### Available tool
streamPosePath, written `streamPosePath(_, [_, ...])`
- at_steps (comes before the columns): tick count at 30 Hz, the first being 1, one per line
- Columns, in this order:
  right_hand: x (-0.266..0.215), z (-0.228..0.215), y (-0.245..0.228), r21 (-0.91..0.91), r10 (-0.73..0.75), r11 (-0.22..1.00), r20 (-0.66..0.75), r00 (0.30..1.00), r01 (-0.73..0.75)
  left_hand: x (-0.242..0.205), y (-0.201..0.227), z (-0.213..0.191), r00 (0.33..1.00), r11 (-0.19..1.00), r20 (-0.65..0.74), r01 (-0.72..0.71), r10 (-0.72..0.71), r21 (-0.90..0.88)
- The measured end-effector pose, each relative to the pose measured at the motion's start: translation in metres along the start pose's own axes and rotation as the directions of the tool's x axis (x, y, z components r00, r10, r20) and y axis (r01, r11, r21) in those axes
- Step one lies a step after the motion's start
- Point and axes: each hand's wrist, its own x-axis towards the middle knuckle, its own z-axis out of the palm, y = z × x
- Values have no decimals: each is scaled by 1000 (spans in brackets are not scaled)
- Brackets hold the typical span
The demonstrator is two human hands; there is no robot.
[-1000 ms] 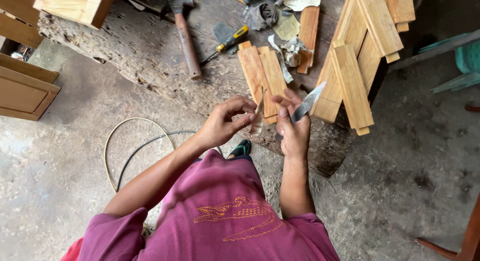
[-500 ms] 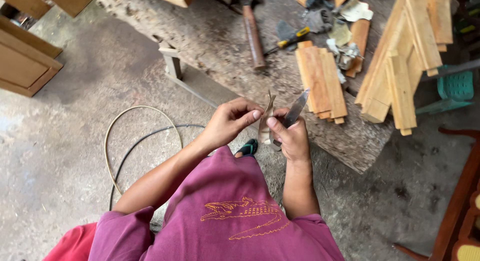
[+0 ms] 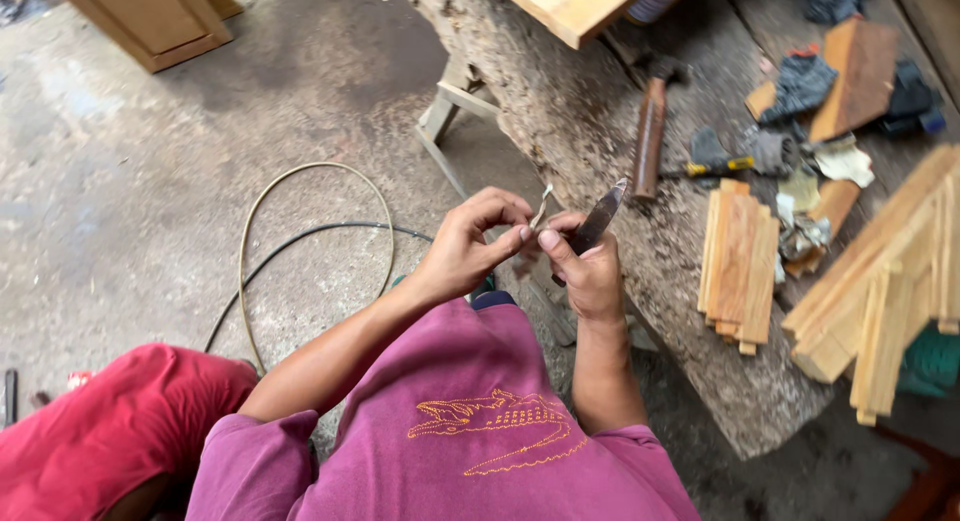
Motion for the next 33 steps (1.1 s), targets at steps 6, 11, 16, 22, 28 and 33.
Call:
streamPosePath(6, [37,20,-5,-68,-222,970,134,966,232,8,13,8,922,975,-349,-99,165,200])
streamPosePath(11, [66,1,-23,-131,-295,929,299,908,345,29,13,-3,959,995,-273,91,-80,27])
streamPosePath(16, [82,-17,-20,-33,-120,989,403,907,145,39,6,2,974,978,-126,173,-187,-115])
streamPosePath(22, [91,-35,-17,-135,-53,984,389,920,114,47,5,14,966,967,-155,180,-209,-182])
streamPosePath(28, [100,-42,-19,-92,-33,994,325,945,66,51,2,22,960,972,-174,197,-218,-131])
streamPosePath(33, [105,-51,-14,60,-126,992,472,873,111,49,-1,27,945,971,-223,236,-240,-43])
